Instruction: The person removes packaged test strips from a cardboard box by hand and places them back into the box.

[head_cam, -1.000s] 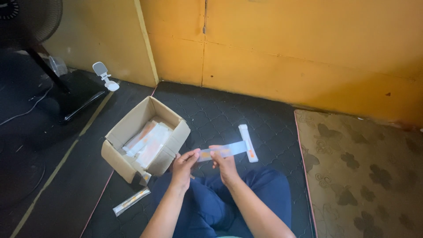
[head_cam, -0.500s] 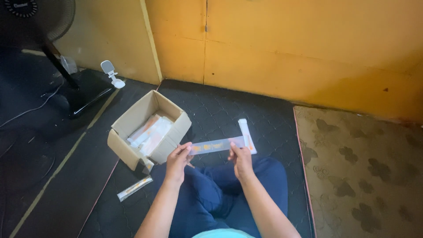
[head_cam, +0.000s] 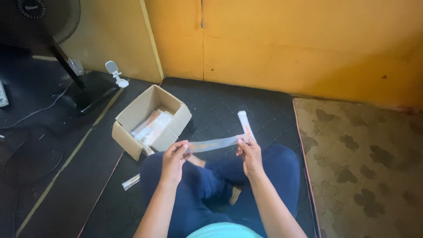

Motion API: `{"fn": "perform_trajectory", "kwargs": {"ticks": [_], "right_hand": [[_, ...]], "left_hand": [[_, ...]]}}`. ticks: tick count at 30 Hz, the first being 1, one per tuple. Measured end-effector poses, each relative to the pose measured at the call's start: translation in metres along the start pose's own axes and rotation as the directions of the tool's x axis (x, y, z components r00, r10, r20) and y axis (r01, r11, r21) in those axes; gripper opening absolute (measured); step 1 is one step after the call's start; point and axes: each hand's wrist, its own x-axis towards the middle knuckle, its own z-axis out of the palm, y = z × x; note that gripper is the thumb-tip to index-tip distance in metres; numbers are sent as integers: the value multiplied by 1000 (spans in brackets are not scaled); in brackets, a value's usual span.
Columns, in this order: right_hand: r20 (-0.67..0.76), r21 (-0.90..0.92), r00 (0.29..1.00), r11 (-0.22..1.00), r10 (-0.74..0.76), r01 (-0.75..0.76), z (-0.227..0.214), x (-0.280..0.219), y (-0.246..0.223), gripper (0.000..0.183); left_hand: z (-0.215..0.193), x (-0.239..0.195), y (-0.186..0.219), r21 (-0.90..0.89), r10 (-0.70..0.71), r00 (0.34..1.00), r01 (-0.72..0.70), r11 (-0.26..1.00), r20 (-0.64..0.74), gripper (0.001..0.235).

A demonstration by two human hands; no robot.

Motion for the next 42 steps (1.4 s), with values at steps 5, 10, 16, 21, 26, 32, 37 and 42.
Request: {"fn": "perform_trajectory", "kwargs": {"ticks": [5,10,16,21,26,32,37,42], "right_hand": [[29,20,999,1000,-16,16,13,-16,-39,9],[33,-53,999,998,-16,18,-7,12,-31,12],[127,-257,992,965,-18,50,-28,69,-43,14],[129,-307,989,951,68,-25,-32,127,-51,9],[110,-241,990,969,90,-62,-59,193,-25,10],[30,-151,985,975,170,-164,-82,237,-5,15],[-73,-253,967,934,244,-254,-122,281,35,17],[-187,-425,975,886,118,-189,-141,324,56,37]], "left_hand": [[2,-6,-5,53,9,1000,-9,999,9,22],[16,-13,-10,73,-21,1000,20,997,7,20],[56,-22,4,226,-92,993,74,971,70,16],[60,60,-111,253,-174,984,161,954,33,20],[106,86,-137,282,-230,972,207,937,51,21],[146,135,-230,256,-241,970,230,939,14,24],[174,165,-311,372,-206,977,212,904,-57,26],[200,186,-344,580,-32,997,66,812,-68,22]]}}
